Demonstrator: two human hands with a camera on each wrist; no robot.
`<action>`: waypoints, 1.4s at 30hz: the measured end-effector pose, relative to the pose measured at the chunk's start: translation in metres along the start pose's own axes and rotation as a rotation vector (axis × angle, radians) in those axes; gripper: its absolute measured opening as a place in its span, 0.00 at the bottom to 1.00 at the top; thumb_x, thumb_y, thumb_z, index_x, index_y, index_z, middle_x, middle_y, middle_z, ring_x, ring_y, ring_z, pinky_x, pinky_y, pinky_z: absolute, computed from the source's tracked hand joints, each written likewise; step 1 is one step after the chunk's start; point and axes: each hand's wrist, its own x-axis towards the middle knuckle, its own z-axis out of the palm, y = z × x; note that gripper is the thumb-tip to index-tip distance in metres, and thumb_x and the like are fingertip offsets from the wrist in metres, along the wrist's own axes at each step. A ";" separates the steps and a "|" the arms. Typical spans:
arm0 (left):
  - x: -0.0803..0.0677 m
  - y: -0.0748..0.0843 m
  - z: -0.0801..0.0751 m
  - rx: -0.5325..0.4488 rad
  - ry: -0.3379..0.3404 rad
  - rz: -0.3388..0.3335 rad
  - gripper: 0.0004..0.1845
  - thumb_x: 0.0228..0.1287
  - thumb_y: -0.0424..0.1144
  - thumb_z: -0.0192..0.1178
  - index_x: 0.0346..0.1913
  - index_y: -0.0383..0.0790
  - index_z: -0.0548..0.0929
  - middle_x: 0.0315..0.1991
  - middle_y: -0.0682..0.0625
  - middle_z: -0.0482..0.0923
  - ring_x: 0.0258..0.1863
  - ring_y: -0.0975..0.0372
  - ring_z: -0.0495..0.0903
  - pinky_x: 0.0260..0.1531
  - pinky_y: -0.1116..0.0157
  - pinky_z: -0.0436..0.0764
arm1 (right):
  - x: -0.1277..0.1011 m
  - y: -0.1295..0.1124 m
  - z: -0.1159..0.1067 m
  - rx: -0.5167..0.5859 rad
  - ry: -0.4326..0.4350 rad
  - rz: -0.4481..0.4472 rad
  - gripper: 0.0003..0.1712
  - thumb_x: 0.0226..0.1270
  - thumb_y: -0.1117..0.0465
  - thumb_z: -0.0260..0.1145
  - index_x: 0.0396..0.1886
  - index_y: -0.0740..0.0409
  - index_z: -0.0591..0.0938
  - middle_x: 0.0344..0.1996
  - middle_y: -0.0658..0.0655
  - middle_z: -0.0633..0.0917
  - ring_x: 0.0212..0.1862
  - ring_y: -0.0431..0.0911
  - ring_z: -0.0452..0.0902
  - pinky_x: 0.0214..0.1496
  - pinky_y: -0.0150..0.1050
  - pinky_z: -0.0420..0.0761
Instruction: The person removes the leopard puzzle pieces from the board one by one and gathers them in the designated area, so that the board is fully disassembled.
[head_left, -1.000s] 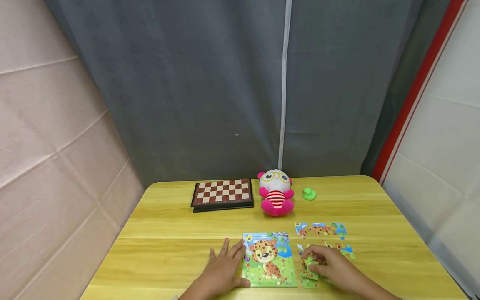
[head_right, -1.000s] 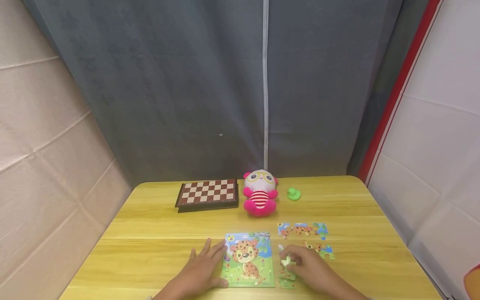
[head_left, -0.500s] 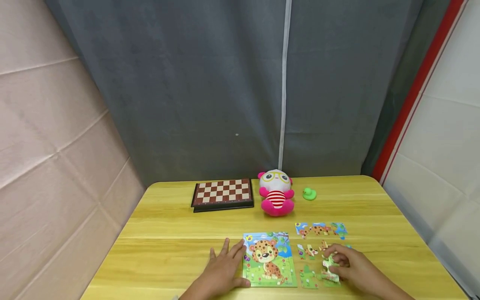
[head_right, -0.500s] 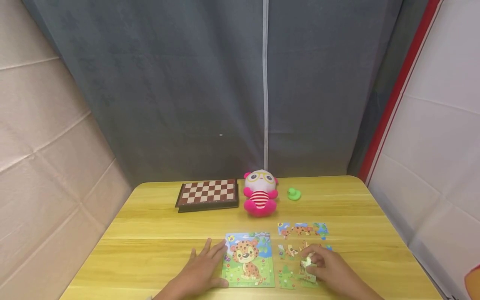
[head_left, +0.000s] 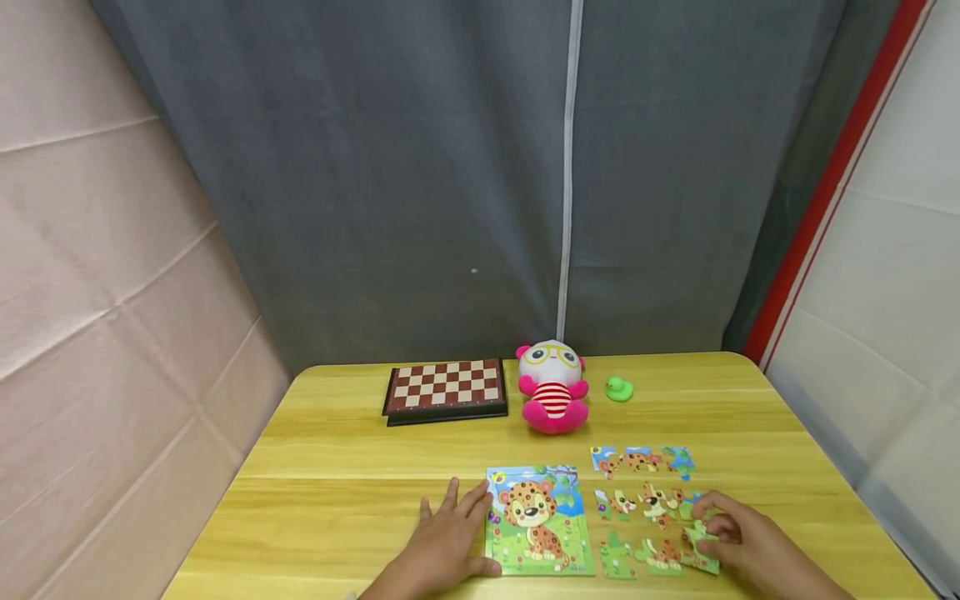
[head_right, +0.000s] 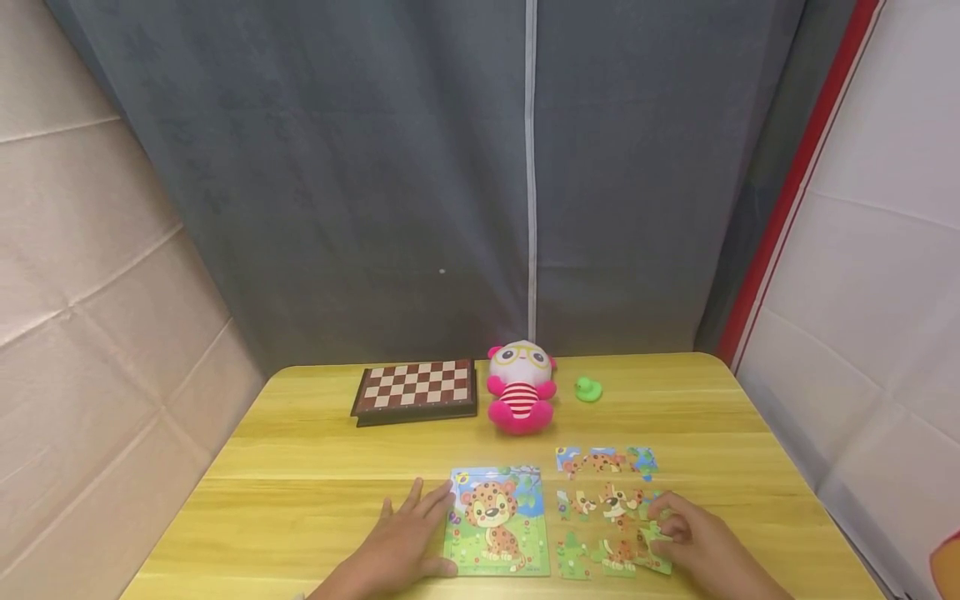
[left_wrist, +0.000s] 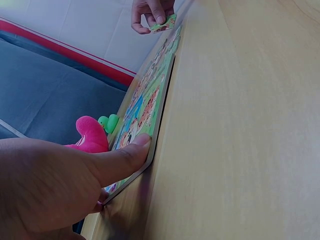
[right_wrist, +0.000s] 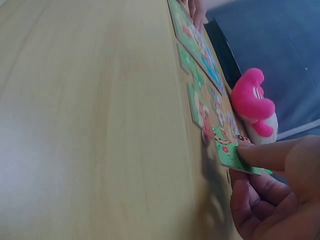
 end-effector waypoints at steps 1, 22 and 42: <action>0.000 0.000 0.000 0.000 -0.001 -0.001 0.54 0.48 0.76 0.54 0.76 0.52 0.58 0.78 0.58 0.45 0.75 0.39 0.45 0.55 0.23 0.52 | -0.001 0.002 -0.002 -0.014 0.008 0.010 0.23 0.66 0.58 0.67 0.52 0.67 0.72 0.27 0.51 0.77 0.27 0.36 0.70 0.27 0.34 0.71; 0.001 -0.001 0.003 0.002 0.002 -0.003 0.55 0.47 0.77 0.53 0.76 0.53 0.57 0.78 0.59 0.45 0.75 0.39 0.45 0.55 0.23 0.52 | -0.003 0.024 -0.005 -0.265 0.057 0.010 0.23 0.64 0.53 0.68 0.54 0.63 0.79 0.43 0.53 0.81 0.33 0.32 0.68 0.34 0.31 0.75; 0.000 0.000 0.000 0.014 -0.009 -0.007 0.55 0.48 0.76 0.53 0.77 0.51 0.57 0.78 0.58 0.45 0.75 0.39 0.45 0.56 0.24 0.52 | -0.005 0.032 -0.003 -0.319 0.064 -0.080 0.23 0.65 0.54 0.67 0.54 0.64 0.79 0.40 0.50 0.76 0.31 0.33 0.63 0.30 0.32 0.69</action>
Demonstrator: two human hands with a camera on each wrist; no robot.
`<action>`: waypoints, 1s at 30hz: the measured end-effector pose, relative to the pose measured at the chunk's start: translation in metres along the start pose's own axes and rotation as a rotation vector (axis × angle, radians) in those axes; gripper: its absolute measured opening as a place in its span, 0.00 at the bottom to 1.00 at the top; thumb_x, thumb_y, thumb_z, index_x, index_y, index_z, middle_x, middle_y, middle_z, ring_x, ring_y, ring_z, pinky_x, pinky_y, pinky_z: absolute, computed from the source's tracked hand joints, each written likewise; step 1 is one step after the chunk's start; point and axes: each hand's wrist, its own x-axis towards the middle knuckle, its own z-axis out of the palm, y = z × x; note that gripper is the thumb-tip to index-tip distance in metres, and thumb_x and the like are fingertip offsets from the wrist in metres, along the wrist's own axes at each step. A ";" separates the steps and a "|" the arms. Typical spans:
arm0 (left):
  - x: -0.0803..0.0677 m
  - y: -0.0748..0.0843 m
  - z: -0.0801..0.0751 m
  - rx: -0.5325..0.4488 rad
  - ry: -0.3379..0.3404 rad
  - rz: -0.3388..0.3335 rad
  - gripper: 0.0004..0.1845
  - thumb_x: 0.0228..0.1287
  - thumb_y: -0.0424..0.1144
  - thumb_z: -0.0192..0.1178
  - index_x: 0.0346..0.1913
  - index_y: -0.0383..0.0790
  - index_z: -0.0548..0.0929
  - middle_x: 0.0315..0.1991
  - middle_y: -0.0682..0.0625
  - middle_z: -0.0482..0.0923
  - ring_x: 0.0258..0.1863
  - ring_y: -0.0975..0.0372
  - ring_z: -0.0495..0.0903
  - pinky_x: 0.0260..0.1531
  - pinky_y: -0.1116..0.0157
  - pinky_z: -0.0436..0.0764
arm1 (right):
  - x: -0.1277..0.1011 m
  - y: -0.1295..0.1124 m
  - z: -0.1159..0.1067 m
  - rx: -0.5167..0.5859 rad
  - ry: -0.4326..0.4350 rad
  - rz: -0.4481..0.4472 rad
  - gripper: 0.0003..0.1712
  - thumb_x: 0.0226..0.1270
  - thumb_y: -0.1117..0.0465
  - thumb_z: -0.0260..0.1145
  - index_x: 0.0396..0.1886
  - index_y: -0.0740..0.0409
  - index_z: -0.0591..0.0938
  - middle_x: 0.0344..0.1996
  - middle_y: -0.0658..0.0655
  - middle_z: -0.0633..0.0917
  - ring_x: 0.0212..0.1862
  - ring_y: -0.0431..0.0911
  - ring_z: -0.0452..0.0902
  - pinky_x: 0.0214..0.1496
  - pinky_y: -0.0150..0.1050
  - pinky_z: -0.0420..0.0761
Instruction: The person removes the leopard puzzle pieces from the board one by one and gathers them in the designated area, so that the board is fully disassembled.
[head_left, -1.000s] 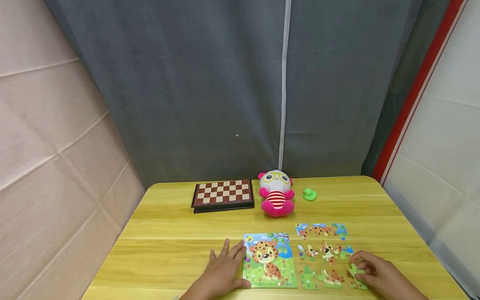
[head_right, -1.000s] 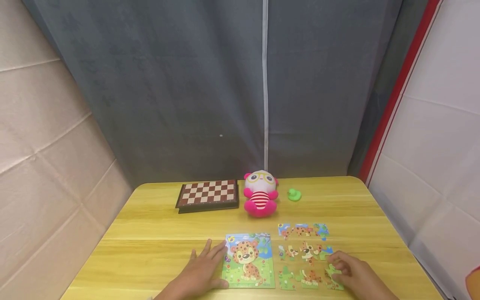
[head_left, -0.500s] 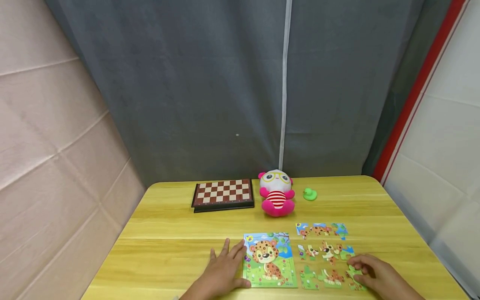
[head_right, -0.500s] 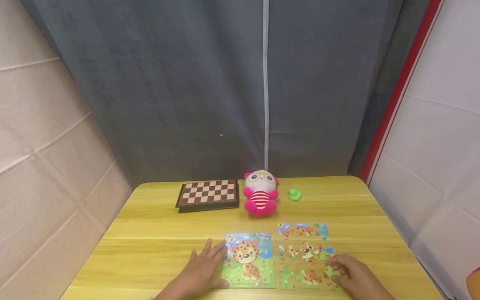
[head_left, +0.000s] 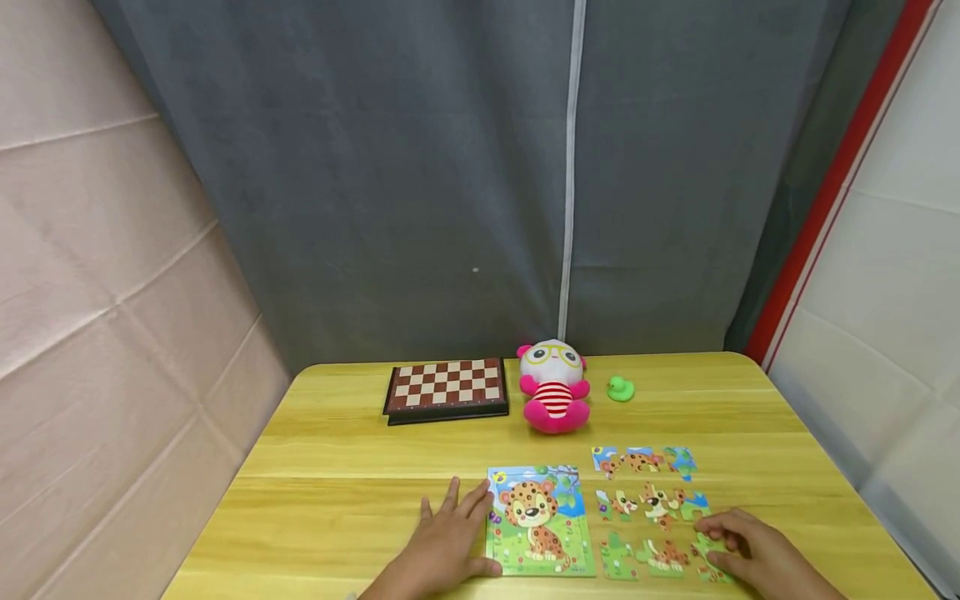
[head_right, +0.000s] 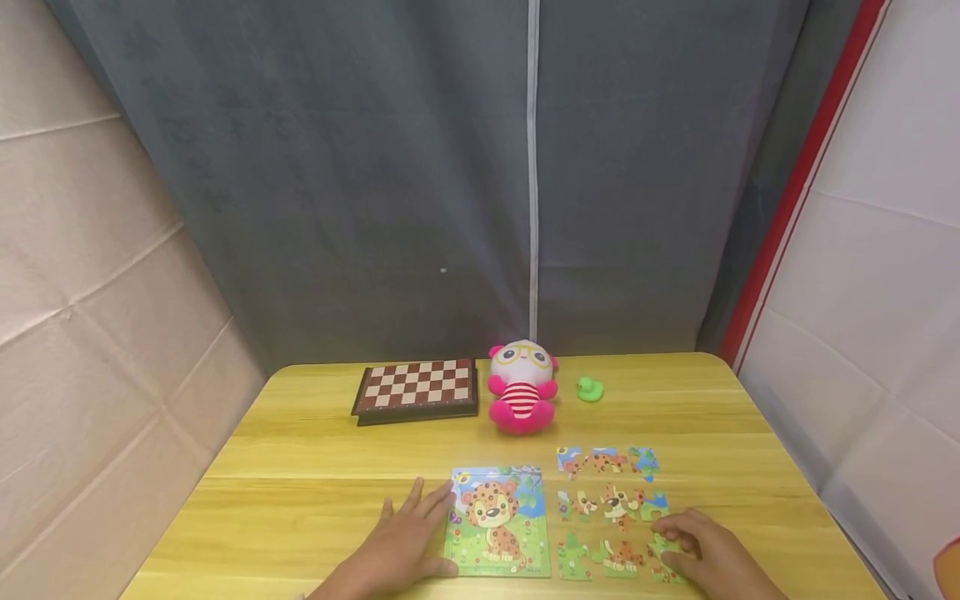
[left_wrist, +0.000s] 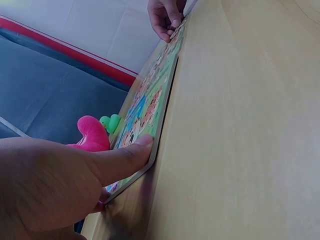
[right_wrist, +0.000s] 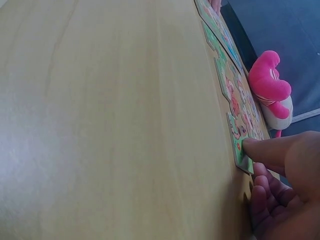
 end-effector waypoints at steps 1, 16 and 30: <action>0.000 0.000 0.000 -0.004 -0.001 0.000 0.55 0.48 0.76 0.54 0.76 0.51 0.57 0.78 0.58 0.45 0.75 0.39 0.45 0.56 0.24 0.52 | 0.000 0.000 0.000 -0.003 0.004 -0.006 0.23 0.65 0.54 0.67 0.54 0.64 0.79 0.40 0.49 0.76 0.31 0.33 0.63 0.30 0.31 0.69; 0.000 -0.001 -0.002 -0.029 -0.010 -0.001 0.54 0.48 0.76 0.54 0.77 0.52 0.57 0.79 0.59 0.44 0.75 0.40 0.44 0.56 0.24 0.51 | 0.001 0.000 0.001 -0.020 0.019 -0.014 0.23 0.64 0.54 0.68 0.55 0.62 0.80 0.37 0.47 0.76 0.31 0.33 0.63 0.29 0.31 0.69; 0.001 -0.001 -0.003 -0.016 -0.007 -0.001 0.55 0.48 0.76 0.54 0.77 0.53 0.56 0.78 0.60 0.44 0.75 0.40 0.45 0.57 0.24 0.53 | 0.003 -0.010 -0.003 -0.017 0.019 0.018 0.20 0.66 0.54 0.66 0.52 0.62 0.81 0.40 0.52 0.78 0.32 0.31 0.65 0.31 0.31 0.72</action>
